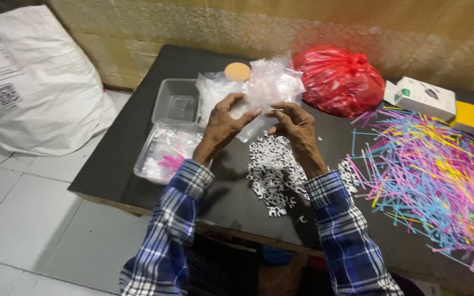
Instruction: The person sorts and places small plastic cable clips and colored plastic ties into various clear plastic containers and small bags by hand.
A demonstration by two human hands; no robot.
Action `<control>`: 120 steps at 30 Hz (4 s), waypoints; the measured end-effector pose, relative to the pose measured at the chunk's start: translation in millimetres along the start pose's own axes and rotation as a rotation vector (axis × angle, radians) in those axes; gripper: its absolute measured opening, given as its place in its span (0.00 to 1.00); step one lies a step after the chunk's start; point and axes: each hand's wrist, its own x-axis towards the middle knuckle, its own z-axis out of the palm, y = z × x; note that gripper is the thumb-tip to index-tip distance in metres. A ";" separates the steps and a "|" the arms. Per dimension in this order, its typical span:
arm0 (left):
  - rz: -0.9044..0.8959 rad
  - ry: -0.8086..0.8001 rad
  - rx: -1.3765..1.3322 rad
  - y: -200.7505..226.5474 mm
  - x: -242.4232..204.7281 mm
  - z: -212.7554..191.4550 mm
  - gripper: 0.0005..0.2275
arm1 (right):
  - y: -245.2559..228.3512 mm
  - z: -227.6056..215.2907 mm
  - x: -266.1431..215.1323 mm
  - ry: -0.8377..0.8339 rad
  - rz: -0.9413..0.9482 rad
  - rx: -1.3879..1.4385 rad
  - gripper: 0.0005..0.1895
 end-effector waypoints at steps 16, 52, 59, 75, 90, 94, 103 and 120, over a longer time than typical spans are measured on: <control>-0.320 -0.203 -0.708 62.2 -62.7 82.4 0.13 | -19.6 -96.0 -44.1 0.283 -0.046 -0.009 0.10; 0.596 0.176 0.039 -5.0 -56.7 190.9 0.21 | 11.5 -110.7 -71.1 0.544 -0.269 -0.907 0.07; 0.694 0.250 0.211 -18.1 -55.0 189.0 0.16 | 20.0 -112.4 -68.8 0.340 -0.594 -0.910 0.16; 0.749 0.261 0.385 1.5 -62.2 179.0 0.15 | 34.7 -128.3 -71.2 0.312 -0.715 -0.946 0.31; 0.518 0.024 0.483 83.4 -77.1 136.3 0.09 | -10.0 -133.4 -97.2 0.191 -0.816 -1.310 0.08; 0.504 -0.070 0.532 104.1 -83.9 144.3 0.07 | -66.9 -146.5 -118.5 0.097 -0.643 -1.093 0.06; 0.489 -0.158 0.597 91.8 -82.5 179.8 0.05 | -18.4 -322.5 -131.0 0.225 -0.158 -1.552 0.10; 0.474 -0.184 0.506 122.9 -84.2 168.1 0.05 | -52.5 -336.4 -129.3 0.340 0.183 -1.164 0.09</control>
